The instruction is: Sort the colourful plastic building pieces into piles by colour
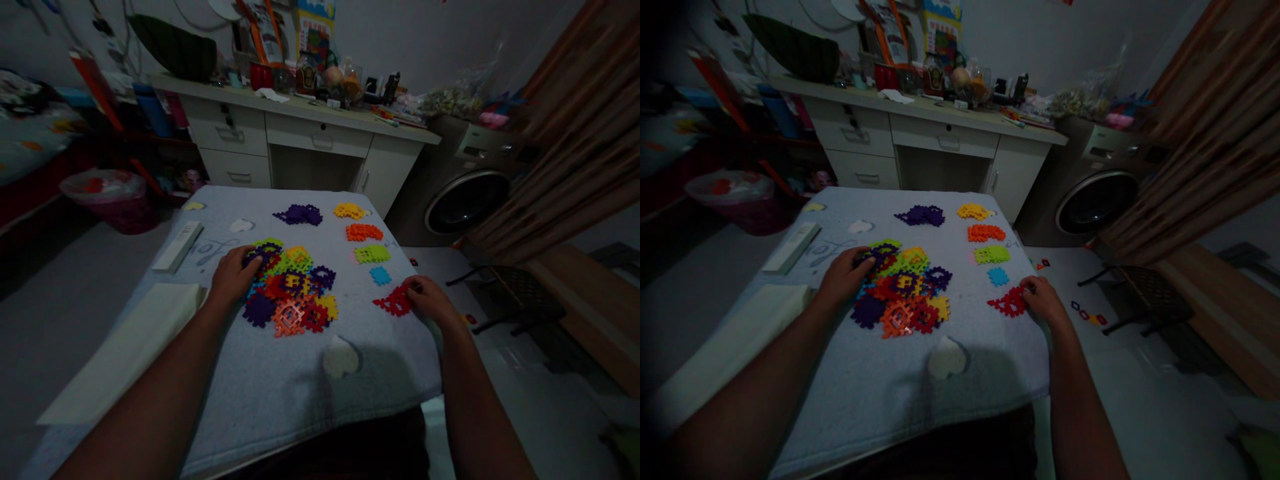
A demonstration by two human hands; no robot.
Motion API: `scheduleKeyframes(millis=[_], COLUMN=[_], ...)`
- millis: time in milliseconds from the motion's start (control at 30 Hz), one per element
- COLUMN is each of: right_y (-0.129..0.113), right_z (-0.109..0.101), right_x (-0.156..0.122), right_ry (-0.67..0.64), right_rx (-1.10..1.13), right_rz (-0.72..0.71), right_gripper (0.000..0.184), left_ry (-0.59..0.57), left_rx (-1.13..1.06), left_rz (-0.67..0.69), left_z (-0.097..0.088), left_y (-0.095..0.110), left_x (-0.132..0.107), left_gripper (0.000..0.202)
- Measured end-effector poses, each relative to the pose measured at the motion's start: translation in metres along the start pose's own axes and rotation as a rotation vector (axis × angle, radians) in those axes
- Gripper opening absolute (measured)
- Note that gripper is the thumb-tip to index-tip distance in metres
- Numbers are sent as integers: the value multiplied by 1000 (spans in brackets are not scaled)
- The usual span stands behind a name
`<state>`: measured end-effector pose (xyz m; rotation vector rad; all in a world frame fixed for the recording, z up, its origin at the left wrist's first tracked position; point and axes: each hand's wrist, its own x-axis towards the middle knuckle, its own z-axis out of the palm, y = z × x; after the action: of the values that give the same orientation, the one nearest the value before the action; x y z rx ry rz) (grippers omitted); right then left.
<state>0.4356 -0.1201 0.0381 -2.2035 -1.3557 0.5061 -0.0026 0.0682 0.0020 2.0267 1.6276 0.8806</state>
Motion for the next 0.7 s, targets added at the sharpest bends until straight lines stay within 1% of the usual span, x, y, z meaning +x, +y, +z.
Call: scheduleKeyframes(millis=[67, 133, 200, 267, 300, 333, 400, 433, 467, 500, 533, 600, 700], right_y=[-5, -15, -34, -61, -77, -94, -126, -140, -152, -162, -169, -175, -171], right_z=[-2, -5, -5, -1, 4, 10, 28, 38, 48, 58, 67, 83, 96], right_x=[2, 4, 6, 8, 9, 9, 9, 10, 10, 11, 13, 16, 21], right_ry=[17, 26, 27, -3, -37, -98, -245, -297, -335, -339, -328, -283, -269], right_rx=[-107, -189, -237, -241, -227, -205, -184, -181, -202, -231, -261, -306, -301], right_rz=[-23, -68, -140, -248, -317, -395, -520, -568, -614, -636, -644, -623, -566], right_gripper=[20, 24, 27, 28, 27, 27, 26, 24, 23, 23, 24, 29, 33], left_ry=[6, 7, 8, 13, 18, 22, 26, 28, 30, 31, 33, 37, 39], left_rx=[-9, -18, -28, -42, -47, -53, -66, -74, -85, -96, -106, -125, -134], left_rz=[7, 5, 3, 8, 12, 17, 28, 32, 36, 39, 41, 44, 46], left_z=[1, 2, 2, 2, 2, 2, 2, 1, 1, 1, 0, -1, -1], left_y=[-1, -2, -2, -1, -1, -1, -1, -1, -1, -1, -1, -1, 0], left_x=[0, 0, 0, 0, 0, 0, -1, -1, -1, -1, -1, -1, -1], left_gripper=[49, 49, 49, 49, 49, 49, 50, 50, 50, 49, 48, 46, 46])
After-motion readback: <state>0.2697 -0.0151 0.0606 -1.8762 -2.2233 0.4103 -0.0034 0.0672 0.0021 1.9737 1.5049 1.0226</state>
